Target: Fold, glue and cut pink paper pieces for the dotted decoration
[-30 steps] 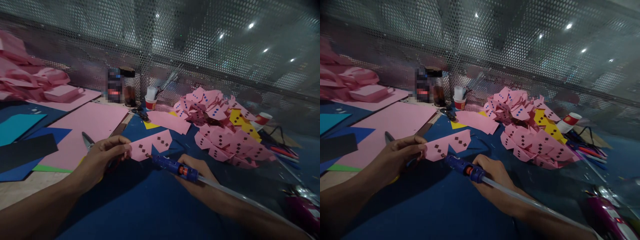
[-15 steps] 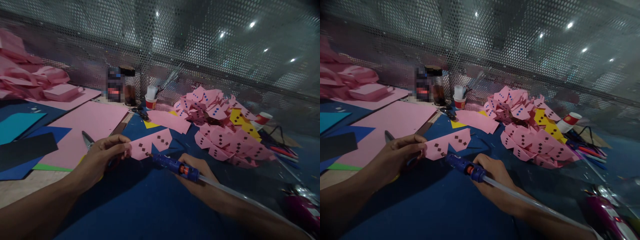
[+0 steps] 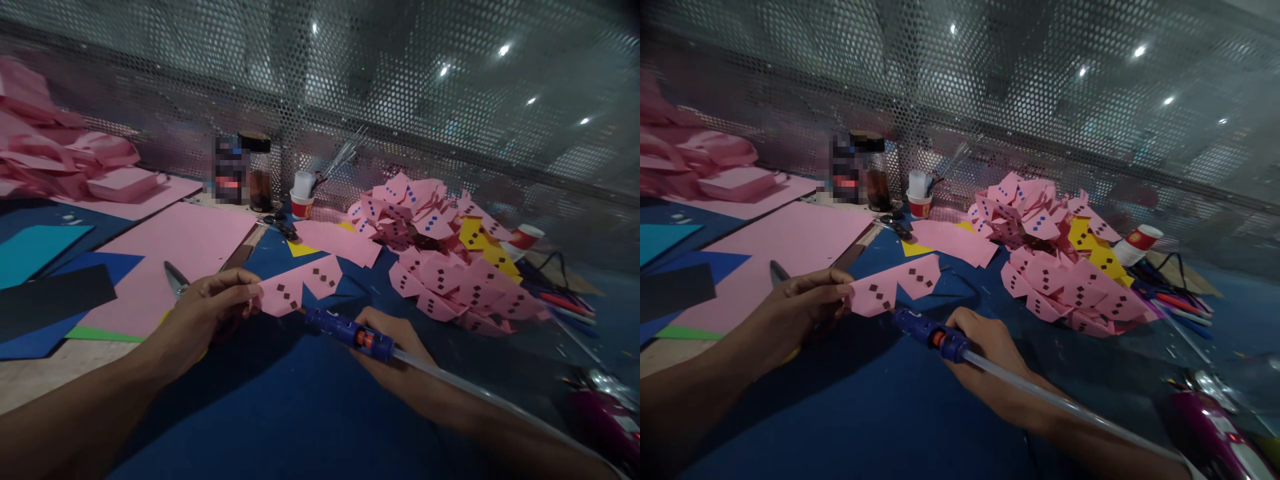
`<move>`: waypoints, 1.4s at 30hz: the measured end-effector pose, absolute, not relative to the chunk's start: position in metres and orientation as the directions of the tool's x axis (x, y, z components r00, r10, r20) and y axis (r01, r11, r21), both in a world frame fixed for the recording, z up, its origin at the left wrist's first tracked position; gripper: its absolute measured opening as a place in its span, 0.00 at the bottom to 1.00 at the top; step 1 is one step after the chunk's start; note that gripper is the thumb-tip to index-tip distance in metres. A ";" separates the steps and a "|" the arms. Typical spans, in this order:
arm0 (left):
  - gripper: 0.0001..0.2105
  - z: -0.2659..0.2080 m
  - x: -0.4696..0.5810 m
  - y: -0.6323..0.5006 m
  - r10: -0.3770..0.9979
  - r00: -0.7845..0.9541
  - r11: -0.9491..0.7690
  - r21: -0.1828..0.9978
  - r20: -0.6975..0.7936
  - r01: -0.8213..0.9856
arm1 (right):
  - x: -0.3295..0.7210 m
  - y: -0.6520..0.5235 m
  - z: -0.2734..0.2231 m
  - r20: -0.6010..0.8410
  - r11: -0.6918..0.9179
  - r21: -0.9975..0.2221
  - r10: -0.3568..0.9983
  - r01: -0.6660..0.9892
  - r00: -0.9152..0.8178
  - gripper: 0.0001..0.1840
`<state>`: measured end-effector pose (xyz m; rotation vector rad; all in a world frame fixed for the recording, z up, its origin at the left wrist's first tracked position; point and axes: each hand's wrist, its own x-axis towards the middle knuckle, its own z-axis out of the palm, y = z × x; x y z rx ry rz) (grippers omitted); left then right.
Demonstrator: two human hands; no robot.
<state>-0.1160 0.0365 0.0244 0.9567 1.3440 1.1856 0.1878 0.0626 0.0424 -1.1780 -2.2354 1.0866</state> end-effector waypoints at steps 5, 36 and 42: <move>0.11 0.024 -0.116 0.036 0.979 -0.120 0.157 0.985 -0.164 -0.068 | 0.187 0.062 0.040 -0.015 0.342 -0.790 0.819 0.509 -0.574 0.09; 0.11 0.019 -0.117 0.036 0.984 -0.094 0.148 0.987 -0.153 -0.056 | 0.186 0.062 0.043 -0.001 0.357 -0.798 0.805 0.486 -0.593 0.07; 0.12 0.016 -0.118 0.037 0.986 -0.092 0.129 0.988 -0.137 -0.086 | 0.187 0.061 0.035 0.060 0.392 -0.794 0.812 0.465 -0.581 0.07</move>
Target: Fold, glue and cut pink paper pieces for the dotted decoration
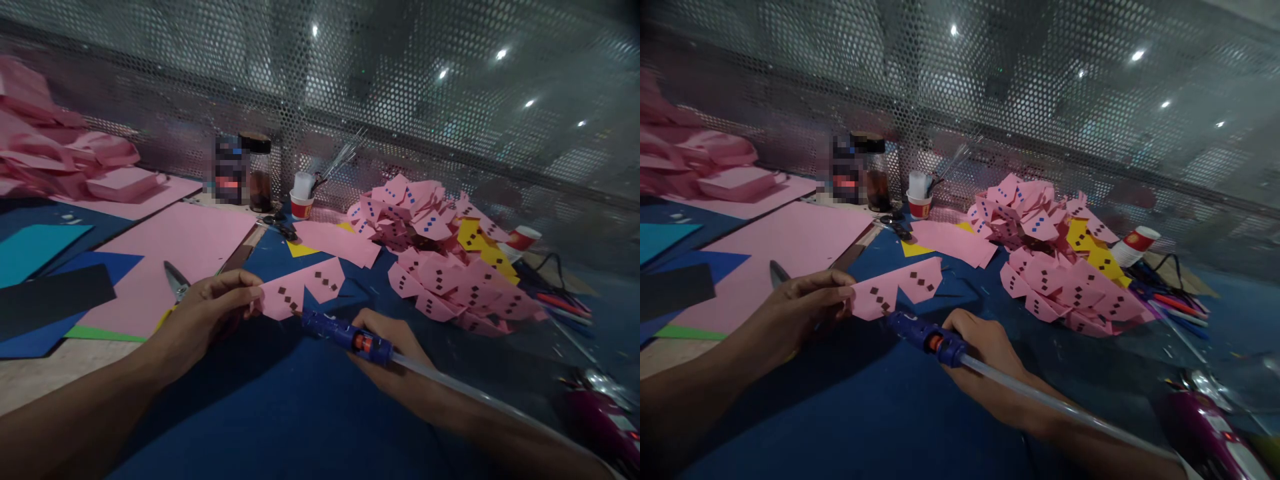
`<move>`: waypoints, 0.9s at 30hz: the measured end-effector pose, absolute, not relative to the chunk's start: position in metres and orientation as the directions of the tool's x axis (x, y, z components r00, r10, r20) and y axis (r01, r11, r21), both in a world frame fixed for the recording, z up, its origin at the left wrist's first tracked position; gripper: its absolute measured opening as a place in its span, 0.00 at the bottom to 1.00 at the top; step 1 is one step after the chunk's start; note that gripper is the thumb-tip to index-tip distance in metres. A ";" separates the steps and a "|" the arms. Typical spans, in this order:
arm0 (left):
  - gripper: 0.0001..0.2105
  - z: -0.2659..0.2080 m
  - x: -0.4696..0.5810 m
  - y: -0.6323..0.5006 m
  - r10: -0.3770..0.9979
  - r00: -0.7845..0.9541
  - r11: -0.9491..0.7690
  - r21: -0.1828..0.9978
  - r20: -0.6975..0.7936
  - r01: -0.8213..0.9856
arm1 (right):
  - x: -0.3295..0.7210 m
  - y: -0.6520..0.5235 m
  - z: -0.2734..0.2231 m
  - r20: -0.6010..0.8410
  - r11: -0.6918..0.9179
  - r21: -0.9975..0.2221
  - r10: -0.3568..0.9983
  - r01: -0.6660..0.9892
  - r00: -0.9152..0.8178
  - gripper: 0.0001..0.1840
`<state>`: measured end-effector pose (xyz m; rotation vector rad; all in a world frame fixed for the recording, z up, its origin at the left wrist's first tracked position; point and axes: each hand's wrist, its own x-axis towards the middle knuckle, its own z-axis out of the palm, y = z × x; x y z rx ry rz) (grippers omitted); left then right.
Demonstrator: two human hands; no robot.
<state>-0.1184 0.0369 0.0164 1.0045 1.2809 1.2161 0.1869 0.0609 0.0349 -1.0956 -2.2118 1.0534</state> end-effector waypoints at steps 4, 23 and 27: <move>0.11 0.014 -0.121 0.037 0.986 -0.093 0.133 0.987 -0.141 -0.092 | 0.188 0.061 0.040 0.046 0.394 -0.786 0.805 0.476 -0.591 0.07; 0.12 0.013 -0.121 0.037 0.986 -0.091 0.134 0.989 -0.138 -0.057 | 0.189 0.063 0.040 0.031 0.367 -0.802 0.814 0.472 -0.579 0.09; 0.13 0.014 -0.121 0.037 0.987 -0.092 0.125 0.990 -0.131 -0.062 | 0.189 0.062 0.038 0.007 0.342 -0.806 0.822 0.483 -0.569 0.10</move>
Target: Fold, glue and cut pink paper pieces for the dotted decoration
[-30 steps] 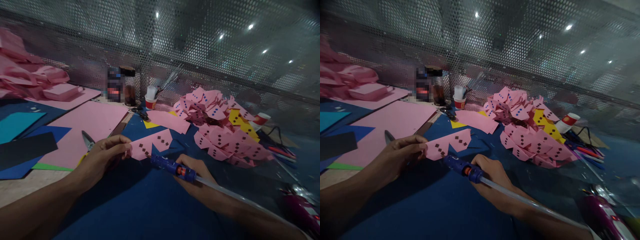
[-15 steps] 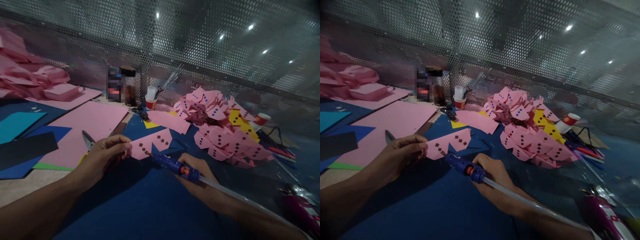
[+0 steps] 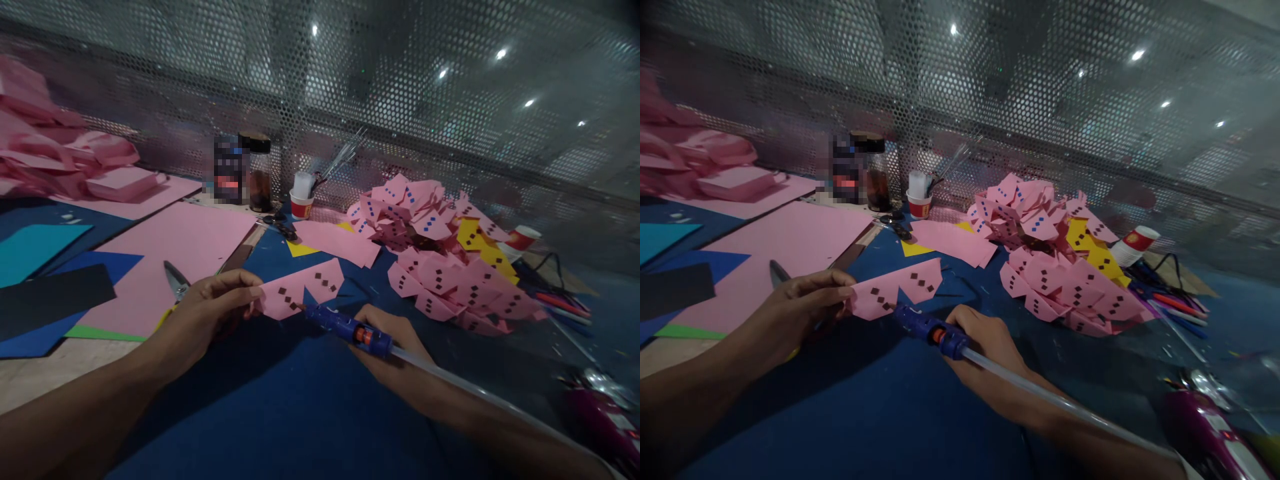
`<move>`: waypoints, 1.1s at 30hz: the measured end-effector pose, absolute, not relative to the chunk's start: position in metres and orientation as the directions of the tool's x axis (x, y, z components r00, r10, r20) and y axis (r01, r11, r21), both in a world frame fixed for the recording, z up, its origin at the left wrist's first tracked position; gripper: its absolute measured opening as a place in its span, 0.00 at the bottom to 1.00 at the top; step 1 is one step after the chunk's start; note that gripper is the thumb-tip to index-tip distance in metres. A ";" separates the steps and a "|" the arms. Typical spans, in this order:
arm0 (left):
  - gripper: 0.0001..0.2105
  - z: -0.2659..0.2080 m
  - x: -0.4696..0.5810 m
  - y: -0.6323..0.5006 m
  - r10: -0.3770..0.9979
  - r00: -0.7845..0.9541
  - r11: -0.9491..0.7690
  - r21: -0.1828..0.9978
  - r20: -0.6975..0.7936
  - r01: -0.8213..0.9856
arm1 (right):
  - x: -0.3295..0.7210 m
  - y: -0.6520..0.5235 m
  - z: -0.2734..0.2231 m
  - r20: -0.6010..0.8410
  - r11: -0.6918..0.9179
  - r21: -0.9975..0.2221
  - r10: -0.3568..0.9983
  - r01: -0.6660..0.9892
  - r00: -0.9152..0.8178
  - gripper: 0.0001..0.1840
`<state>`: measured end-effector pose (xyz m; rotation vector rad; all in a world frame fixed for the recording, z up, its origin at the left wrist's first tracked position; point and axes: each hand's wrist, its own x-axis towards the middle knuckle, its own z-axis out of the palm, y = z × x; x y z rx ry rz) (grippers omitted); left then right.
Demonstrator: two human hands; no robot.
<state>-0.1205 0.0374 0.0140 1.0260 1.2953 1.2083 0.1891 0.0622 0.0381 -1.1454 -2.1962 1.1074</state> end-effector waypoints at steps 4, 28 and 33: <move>0.13 0.014 -0.121 0.038 0.985 -0.096 0.138 0.988 -0.143 -0.063 | 0.189 0.062 0.037 0.006 0.342 -0.801 0.825 0.491 -0.565 0.10; 0.11 0.012 -0.121 0.036 0.987 -0.068 0.144 0.989 -0.146 -0.034 | 0.187 0.059 0.035 0.038 0.392 -0.781 0.806 0.486 -0.590 0.05; 0.11 0.013 -0.120 0.036 0.989 -0.054 0.138 0.990 -0.139 -0.026 | 0.186 0.060 0.034 0.037 0.388 -0.781 0.811 0.490 -0.583 0.05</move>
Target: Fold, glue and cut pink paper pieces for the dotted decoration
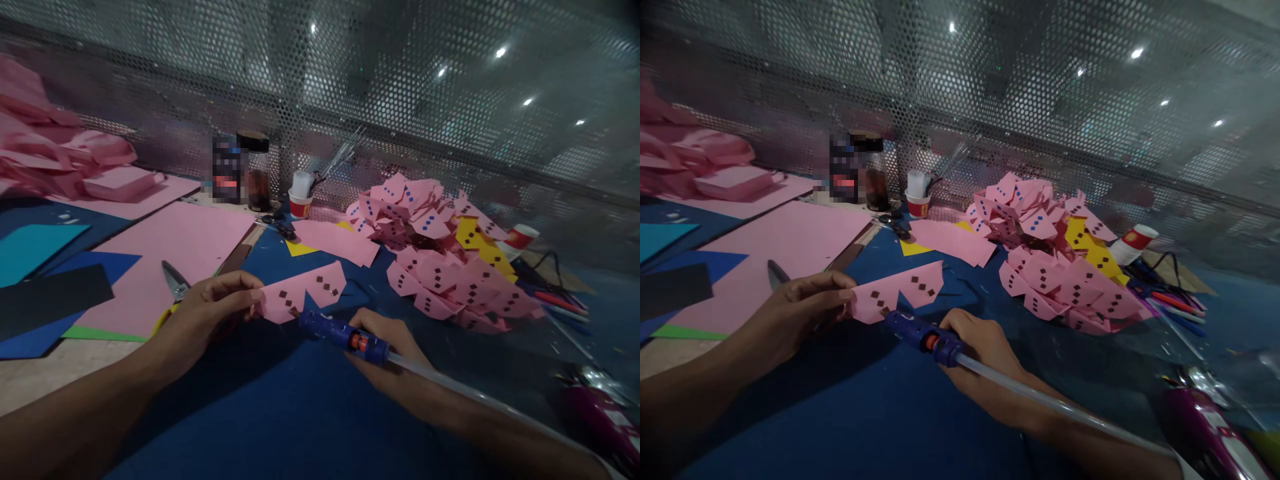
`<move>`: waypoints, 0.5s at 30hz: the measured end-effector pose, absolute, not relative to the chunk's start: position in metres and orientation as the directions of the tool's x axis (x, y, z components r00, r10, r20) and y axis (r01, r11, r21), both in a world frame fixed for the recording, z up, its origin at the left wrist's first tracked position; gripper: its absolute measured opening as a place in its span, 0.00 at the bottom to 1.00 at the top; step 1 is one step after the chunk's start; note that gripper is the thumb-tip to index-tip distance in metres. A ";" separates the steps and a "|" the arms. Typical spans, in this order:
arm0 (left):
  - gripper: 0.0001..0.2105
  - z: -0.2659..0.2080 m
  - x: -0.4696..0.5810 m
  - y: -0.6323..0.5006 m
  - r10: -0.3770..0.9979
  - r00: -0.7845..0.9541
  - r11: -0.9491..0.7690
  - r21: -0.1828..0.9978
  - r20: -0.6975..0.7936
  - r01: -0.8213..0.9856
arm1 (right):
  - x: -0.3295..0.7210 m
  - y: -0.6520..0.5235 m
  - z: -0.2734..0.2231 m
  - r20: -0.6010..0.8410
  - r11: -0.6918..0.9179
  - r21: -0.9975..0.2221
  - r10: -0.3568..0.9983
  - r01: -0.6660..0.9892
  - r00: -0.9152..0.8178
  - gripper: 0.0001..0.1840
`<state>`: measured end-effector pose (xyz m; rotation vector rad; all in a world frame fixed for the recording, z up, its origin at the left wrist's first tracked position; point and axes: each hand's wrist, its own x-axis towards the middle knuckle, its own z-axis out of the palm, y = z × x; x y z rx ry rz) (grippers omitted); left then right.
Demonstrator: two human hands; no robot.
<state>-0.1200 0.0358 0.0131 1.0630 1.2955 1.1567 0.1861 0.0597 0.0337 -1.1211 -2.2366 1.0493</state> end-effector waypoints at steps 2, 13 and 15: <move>0.12 0.013 -0.120 0.036 0.988 -0.055 0.147 0.989 -0.148 -0.024 | 0.186 0.060 0.036 0.030 0.393 -0.772 0.807 0.499 -0.589 0.05; 0.11 0.011 -0.121 0.036 0.988 -0.065 0.138 0.990 -0.139 -0.020 | 0.185 0.059 0.038 0.029 0.381 -0.765 0.826 0.519 -0.563 0.06; 0.11 0.011 -0.121 0.036 0.989 -0.067 0.132 0.991 -0.134 -0.022 | 0.185 0.060 0.038 0.033 0.378 -0.763 0.833 0.525 -0.552 0.06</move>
